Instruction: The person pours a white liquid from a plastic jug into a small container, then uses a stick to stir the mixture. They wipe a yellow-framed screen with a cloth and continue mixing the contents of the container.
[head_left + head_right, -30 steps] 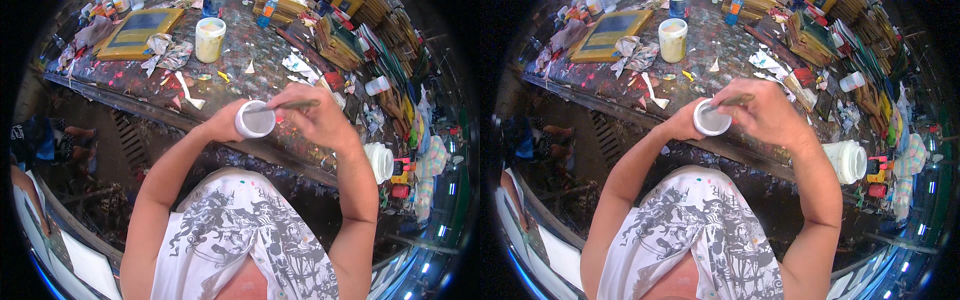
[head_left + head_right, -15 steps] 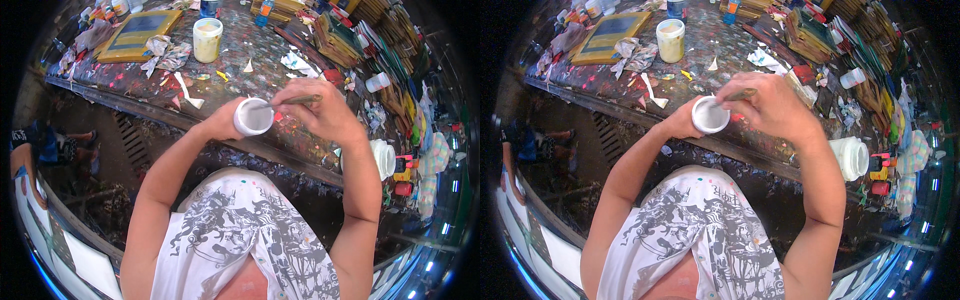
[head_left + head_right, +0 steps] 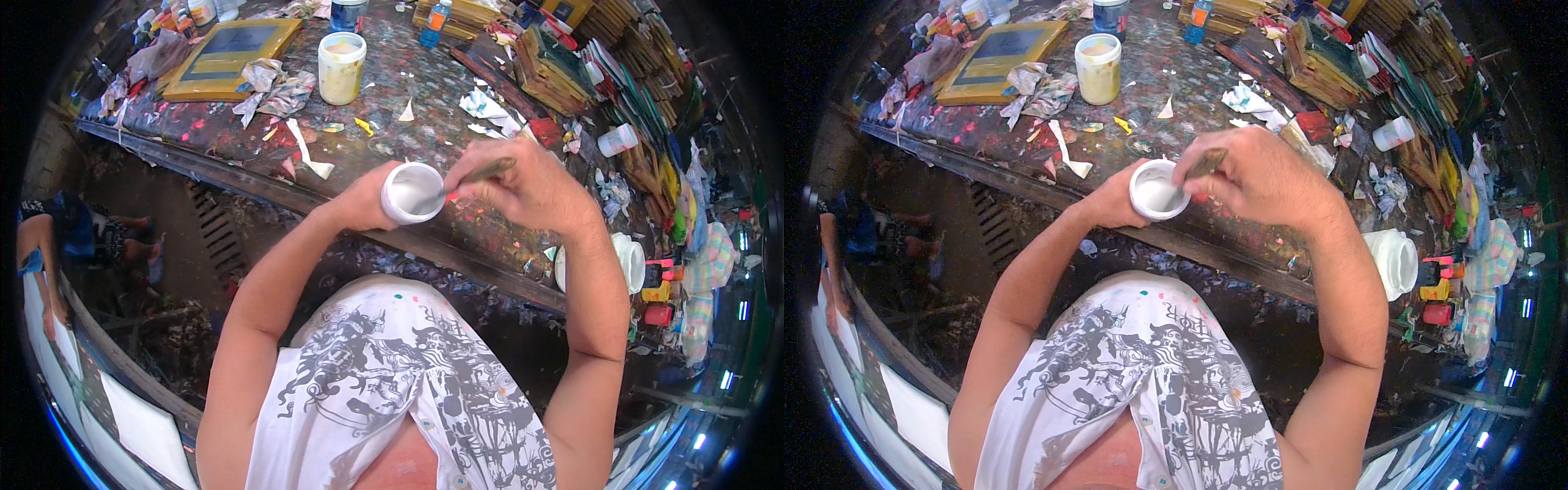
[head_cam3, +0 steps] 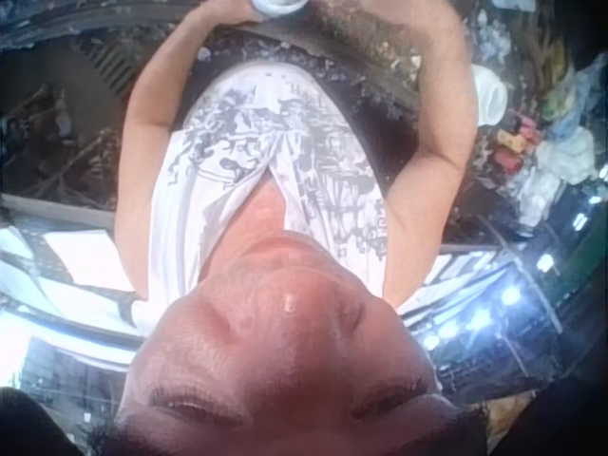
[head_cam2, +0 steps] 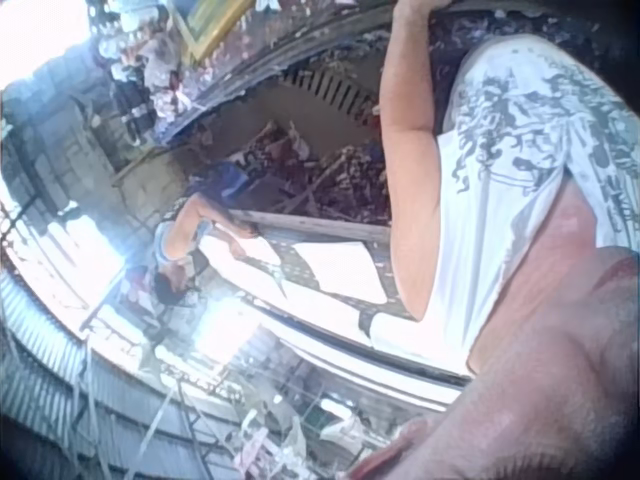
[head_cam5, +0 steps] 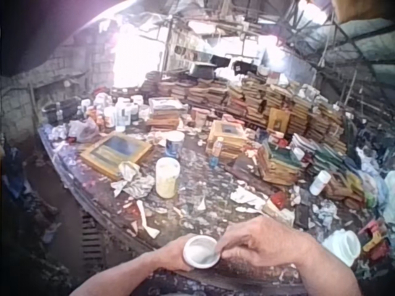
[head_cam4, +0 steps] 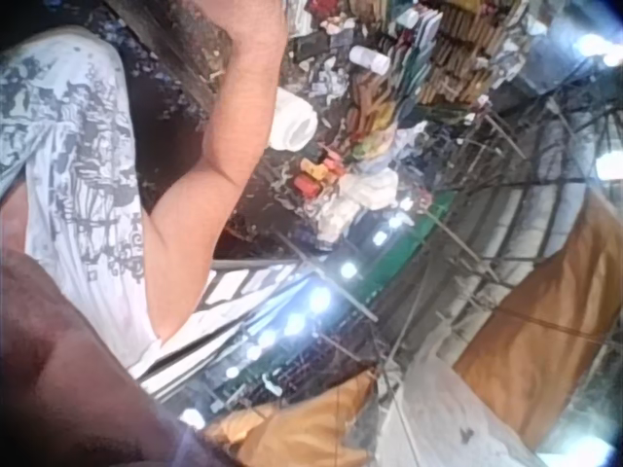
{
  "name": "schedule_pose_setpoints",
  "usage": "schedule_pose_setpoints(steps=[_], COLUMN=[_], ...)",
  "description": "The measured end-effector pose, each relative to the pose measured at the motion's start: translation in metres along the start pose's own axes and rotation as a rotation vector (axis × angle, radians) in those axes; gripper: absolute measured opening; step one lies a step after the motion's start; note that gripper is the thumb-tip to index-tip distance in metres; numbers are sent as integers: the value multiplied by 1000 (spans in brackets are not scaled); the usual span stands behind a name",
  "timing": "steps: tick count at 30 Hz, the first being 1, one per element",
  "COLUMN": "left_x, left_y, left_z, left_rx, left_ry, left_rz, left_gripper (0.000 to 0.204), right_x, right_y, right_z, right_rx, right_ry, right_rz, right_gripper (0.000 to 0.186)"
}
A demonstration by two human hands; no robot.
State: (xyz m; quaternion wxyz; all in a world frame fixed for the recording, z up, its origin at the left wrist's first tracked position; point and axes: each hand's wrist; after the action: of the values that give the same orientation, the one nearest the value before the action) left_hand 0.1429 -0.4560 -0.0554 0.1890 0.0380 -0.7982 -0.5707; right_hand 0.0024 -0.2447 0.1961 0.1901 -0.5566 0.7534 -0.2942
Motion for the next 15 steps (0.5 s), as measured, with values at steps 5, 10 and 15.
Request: schedule_pose_setpoints(steps=[5, 10, 15], left_x=[-1, 0, -1], left_y=[-1, 7, 9], left_z=[-1, -2, -5], left_rx=[-41, -26, -44], left_ry=[-11, -3, -12], left_rz=[-11, -35, -76], left_gripper=[102, 95, 90], right_x=[4, 6, 8], right_y=[-4, 0, 4], right_z=[14, -3, 11], right_rx=[43, 94, 188], right_ry=[115, 152, -31], right_rz=[-292, -191, -224], right_gripper=[15, 15, 12])
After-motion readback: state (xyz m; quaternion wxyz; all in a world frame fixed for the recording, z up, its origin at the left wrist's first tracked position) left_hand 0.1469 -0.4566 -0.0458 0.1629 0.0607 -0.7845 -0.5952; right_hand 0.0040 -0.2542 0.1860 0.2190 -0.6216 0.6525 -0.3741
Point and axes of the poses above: each hand's wrist, its own x-axis towards the middle knuckle, its own z-axis out of the palm, y = z × x, and after that the axes turned 14 degrees about y, right-handed
